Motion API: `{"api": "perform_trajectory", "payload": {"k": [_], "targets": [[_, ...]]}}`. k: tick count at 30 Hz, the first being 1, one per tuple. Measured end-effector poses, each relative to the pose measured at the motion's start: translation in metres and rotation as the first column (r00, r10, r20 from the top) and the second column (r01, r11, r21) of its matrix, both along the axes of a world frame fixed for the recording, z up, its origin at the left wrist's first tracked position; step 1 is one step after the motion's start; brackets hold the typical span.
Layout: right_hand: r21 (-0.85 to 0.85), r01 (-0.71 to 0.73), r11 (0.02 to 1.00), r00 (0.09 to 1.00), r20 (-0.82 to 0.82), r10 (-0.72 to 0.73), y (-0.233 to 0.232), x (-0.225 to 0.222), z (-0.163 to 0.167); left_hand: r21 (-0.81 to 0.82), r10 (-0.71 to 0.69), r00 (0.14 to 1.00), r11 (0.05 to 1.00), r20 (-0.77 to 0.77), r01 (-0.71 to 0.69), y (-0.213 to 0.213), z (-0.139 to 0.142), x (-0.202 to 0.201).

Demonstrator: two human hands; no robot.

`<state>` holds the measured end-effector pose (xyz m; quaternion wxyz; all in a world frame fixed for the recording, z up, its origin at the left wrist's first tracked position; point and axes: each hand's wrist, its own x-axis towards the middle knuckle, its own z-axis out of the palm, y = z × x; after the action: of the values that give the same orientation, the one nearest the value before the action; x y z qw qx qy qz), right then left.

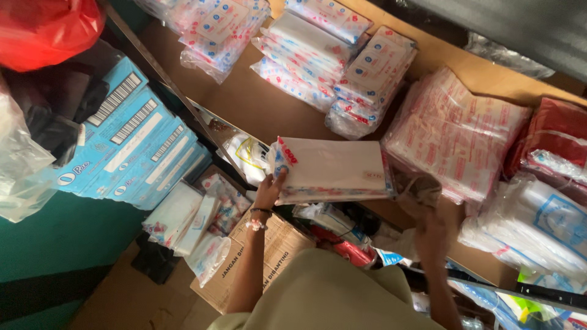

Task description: The person picks up stacks of packaged plastic bags from a lower shelf, wipes each stack with a cloth, and places them on an upper shelf. The person repeats this process for multiple stacks, arranging them neatly on the shelf.

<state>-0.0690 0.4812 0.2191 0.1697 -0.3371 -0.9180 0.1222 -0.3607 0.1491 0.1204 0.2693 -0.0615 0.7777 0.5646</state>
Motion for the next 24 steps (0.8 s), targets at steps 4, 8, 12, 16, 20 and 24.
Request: {"api": "perform_trajectory", "payload": {"k": [4,8,12,16,20,24], "targets": [[-0.248,-0.322,0.914,0.733,-0.676,0.075,0.024,0.011,0.001,0.5,0.023,1.0,0.866,0.011,-0.025,0.004,-0.013,-0.005],[-0.213,-0.205,0.955,0.751,-0.661,0.014,0.011,-0.049,0.002,0.505,-0.021,0.996,0.861,-0.084,0.061,0.002,-0.016,0.001],[0.231,-0.359,0.904,0.846,-0.329,0.42,-0.022,-0.138,-0.009,0.378,-0.021,0.991,0.925,0.133,-0.031,-0.002,-0.002,0.014],[0.145,-0.434,0.889,0.872,-0.18,0.455,-0.044,-0.178,-0.018,0.396,-0.013,0.995,0.918,0.095,-0.026,0.0,0.004,0.017],[0.035,-0.627,0.778,0.747,-0.259,0.613,-0.084,-0.204,-0.022,0.385,-0.019,0.999,0.923,0.036,0.004,0.006,-0.009,0.013],[0.24,-0.659,0.713,0.658,-0.275,0.701,-0.155,-0.234,-0.023,0.421,-0.038,0.996,0.907,0.082,0.0,0.007,-0.021,0.009]]}}
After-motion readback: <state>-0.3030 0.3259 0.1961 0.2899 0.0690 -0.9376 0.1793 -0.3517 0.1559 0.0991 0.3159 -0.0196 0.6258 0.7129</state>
